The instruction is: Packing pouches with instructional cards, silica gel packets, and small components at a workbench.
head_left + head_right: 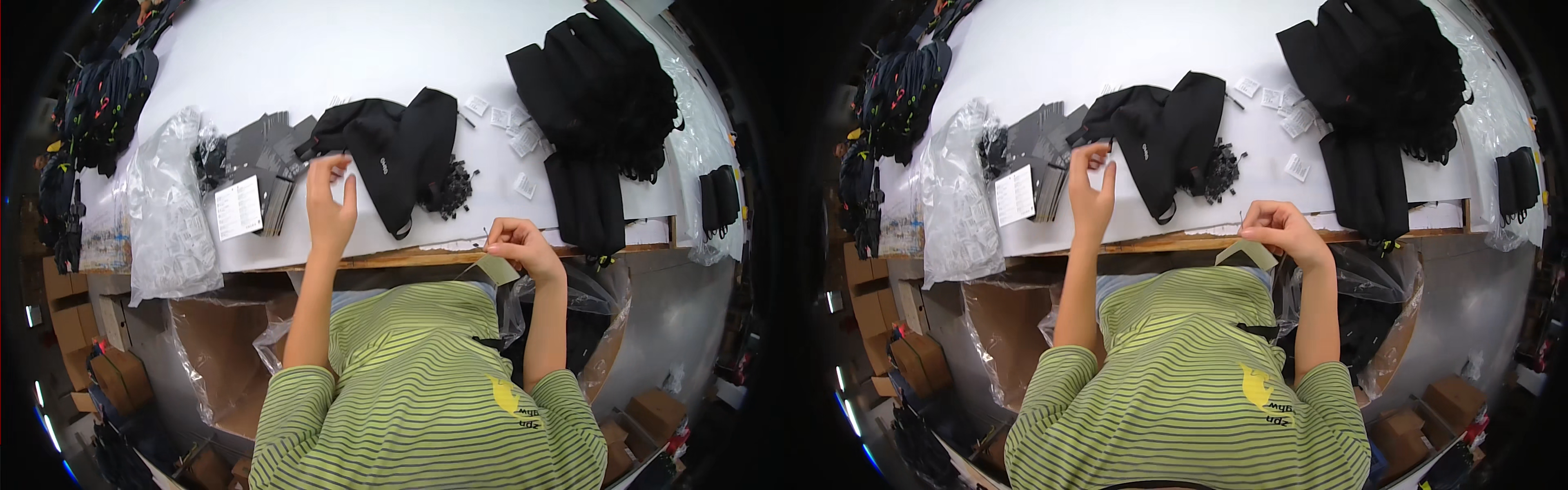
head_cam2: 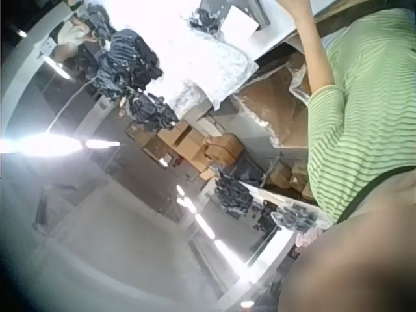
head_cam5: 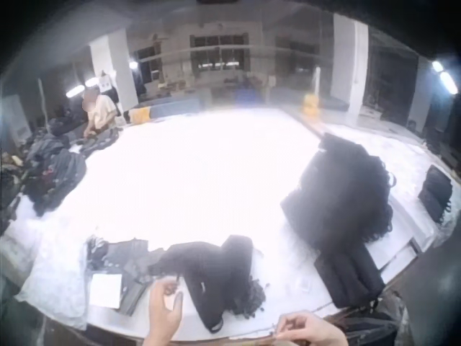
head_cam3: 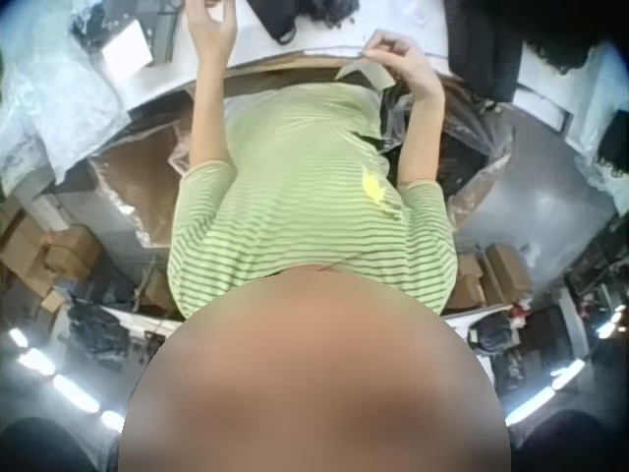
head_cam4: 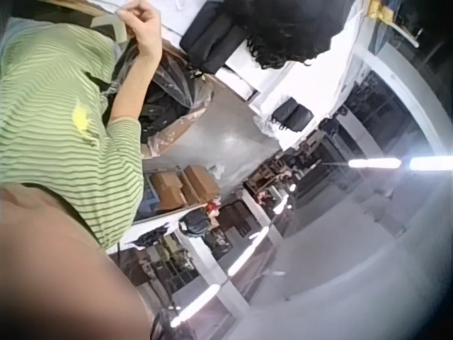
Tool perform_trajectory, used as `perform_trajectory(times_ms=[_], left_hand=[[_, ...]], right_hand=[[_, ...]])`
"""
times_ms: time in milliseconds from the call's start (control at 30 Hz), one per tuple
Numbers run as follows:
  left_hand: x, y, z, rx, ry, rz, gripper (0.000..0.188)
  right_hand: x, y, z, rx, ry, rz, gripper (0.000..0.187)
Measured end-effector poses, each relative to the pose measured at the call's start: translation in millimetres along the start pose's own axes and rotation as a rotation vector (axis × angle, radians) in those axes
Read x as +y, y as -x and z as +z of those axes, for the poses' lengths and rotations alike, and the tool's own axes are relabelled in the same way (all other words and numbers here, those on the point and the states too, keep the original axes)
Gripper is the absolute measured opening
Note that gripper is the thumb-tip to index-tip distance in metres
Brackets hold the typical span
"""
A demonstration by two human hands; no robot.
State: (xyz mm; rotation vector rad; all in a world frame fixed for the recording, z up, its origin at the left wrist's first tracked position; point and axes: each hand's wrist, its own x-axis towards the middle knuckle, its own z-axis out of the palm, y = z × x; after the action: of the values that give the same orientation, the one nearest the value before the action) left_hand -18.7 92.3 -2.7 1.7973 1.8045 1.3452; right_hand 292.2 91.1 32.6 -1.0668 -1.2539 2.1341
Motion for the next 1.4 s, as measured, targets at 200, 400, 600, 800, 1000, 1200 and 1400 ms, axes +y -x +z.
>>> perform_trajectory(times_ms=[200, 400, 600, 800, 1000, 1200, 1400], left_hand=[[0, 69, 14, -0.225, -0.116, -0.166, 0.014], [9, 72, 23, -0.134, -0.149, -0.154, 0.017], [10, 79, 18, -0.134, 0.063, -0.25, 0.012], [22, 92, 7, -0.207, 0.482, -0.57, 0.011], [40, 92, -5, -0.155, 0.447, -0.485, 0.008], [53, 89, -8, -0.005, 0.458, -0.433, 0.005], [62, 81, -18, 0.0, 1.102, -0.66, 0.007]], right_hand=[[17, -13, 46, 0.278, 0.345, -0.102, 0.011], [15, -56, 81, 0.464, 0.865, -0.208, 0.009], [24, -65, 90, 0.331, 1.005, -0.194, 0.008], [33, -52, 96, 0.302, 0.969, -0.37, 0.009], [38, -47, 105, 0.299, 0.833, -0.381, 0.012], [49, -46, 102, 0.277, 0.305, -0.174, 0.012], [37, -35, 90, 0.218, -0.073, -0.347, 0.013]])
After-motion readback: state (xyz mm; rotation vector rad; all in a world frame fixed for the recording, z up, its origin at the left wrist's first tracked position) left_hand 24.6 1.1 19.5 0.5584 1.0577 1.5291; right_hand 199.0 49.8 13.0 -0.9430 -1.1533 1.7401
